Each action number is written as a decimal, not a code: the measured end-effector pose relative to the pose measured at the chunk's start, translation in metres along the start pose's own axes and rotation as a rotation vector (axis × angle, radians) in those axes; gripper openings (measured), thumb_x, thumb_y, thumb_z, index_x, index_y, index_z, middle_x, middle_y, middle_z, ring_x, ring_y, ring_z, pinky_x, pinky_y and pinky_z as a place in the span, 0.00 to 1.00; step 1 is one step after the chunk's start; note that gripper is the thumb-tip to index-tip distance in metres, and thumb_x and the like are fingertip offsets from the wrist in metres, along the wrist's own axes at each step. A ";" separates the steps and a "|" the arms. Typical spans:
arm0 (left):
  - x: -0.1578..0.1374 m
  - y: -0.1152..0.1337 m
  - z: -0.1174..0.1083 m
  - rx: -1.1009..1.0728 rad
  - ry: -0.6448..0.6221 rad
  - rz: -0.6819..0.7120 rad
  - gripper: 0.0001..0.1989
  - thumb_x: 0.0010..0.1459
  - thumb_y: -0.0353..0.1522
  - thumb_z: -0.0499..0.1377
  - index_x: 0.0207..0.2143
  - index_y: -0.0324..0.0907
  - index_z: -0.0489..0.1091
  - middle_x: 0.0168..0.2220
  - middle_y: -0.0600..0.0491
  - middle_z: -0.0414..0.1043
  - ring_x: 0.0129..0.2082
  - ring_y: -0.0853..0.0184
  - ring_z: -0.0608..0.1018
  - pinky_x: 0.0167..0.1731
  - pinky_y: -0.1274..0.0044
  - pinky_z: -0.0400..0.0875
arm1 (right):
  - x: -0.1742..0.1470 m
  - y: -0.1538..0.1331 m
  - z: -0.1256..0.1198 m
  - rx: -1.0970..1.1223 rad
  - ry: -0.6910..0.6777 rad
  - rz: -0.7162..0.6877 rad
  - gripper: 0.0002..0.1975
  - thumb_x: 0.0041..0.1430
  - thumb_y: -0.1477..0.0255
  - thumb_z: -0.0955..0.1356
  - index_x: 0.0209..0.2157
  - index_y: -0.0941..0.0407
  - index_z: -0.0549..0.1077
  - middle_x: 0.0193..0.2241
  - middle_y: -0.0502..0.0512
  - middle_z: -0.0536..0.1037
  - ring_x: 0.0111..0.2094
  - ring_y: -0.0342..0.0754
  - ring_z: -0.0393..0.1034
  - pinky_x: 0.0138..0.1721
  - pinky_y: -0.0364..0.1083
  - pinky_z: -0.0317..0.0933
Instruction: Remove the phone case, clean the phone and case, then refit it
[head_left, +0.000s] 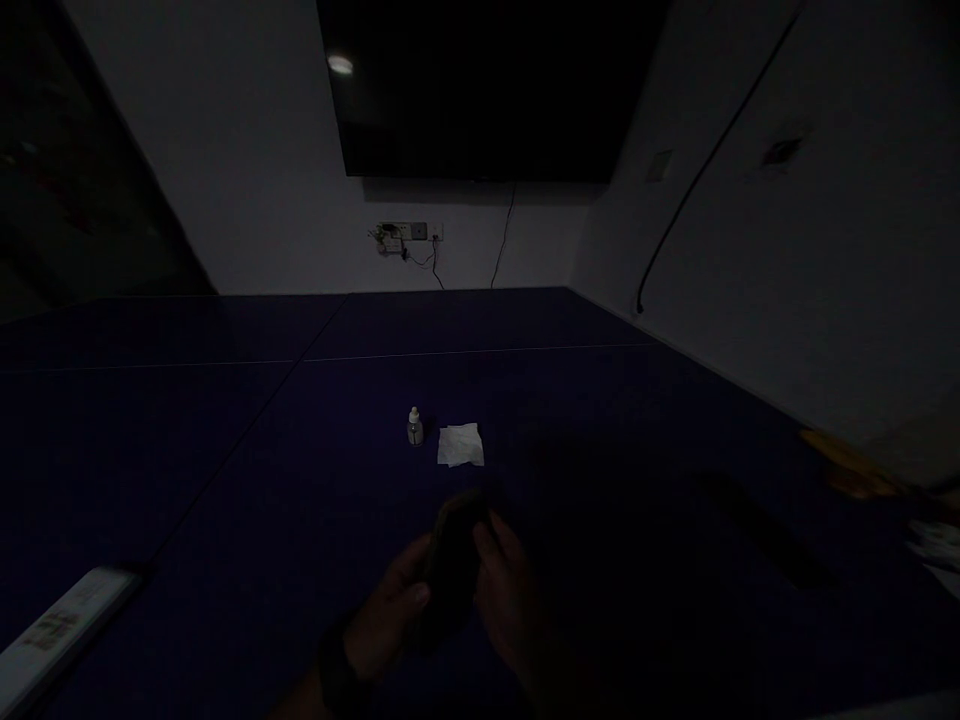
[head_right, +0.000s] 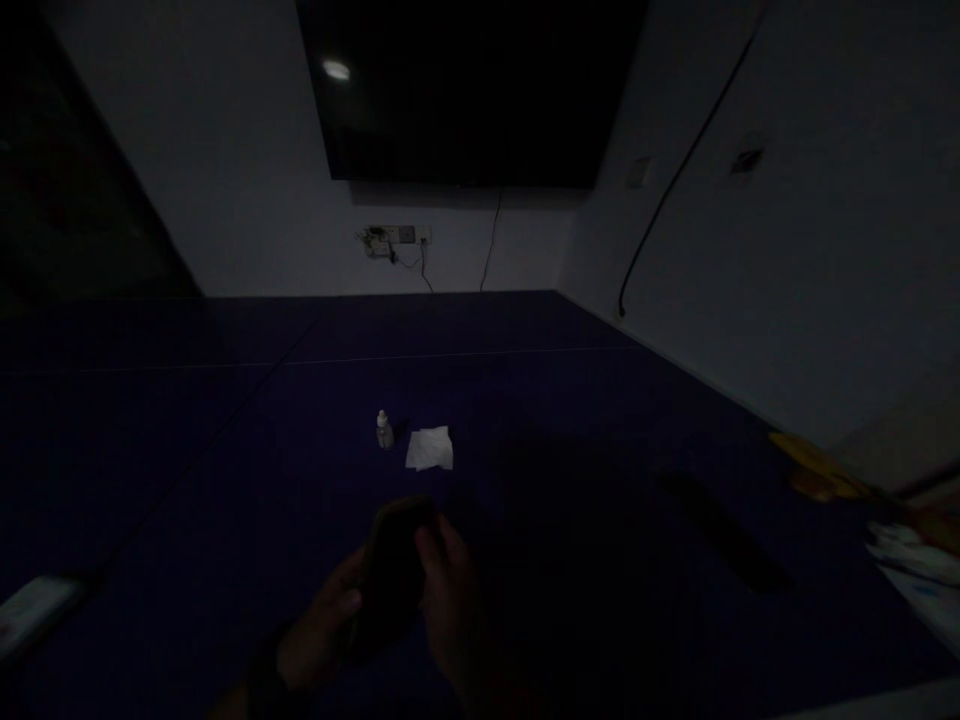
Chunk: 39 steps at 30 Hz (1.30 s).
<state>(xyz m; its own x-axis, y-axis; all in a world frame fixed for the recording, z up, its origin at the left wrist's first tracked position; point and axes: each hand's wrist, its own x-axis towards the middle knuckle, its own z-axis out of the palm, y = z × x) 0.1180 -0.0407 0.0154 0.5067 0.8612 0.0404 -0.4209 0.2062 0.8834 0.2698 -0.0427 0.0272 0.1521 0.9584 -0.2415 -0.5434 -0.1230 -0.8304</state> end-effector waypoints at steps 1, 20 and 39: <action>0.000 0.005 -0.001 0.103 -0.005 0.025 0.33 0.55 0.51 0.65 0.58 0.44 0.70 0.58 0.42 0.70 0.58 0.46 0.70 0.57 0.58 0.64 | 0.001 0.001 -0.001 -0.003 -0.013 -0.047 0.26 0.52 0.54 0.74 0.48 0.55 0.75 0.44 0.60 0.80 0.46 0.57 0.74 0.46 0.53 0.67; 0.000 0.037 -0.031 1.312 0.136 0.502 0.22 0.68 0.31 0.51 0.64 0.48 0.60 0.60 0.45 0.69 0.56 0.58 0.76 0.55 0.66 0.72 | -0.006 -0.036 0.003 -0.245 -0.119 -0.232 0.22 0.51 0.54 0.74 0.42 0.54 0.76 0.41 0.59 0.80 0.41 0.55 0.75 0.41 0.51 0.69; -0.016 0.071 0.019 0.957 0.248 0.237 0.23 0.64 0.40 0.58 0.61 0.52 0.64 0.61 0.48 0.66 0.60 0.53 0.70 0.58 0.61 0.67 | 0.001 -0.077 -0.004 -0.651 -0.267 -0.284 0.13 0.57 0.63 0.69 0.41 0.53 0.80 0.39 0.55 0.82 0.41 0.54 0.75 0.42 0.49 0.68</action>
<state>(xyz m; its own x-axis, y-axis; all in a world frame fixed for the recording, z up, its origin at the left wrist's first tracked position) 0.0942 -0.0487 0.0867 0.2724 0.9262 0.2606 0.3436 -0.3467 0.8728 0.3150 -0.0335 0.0888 -0.0365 0.9956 0.0868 0.0964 0.0900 -0.9913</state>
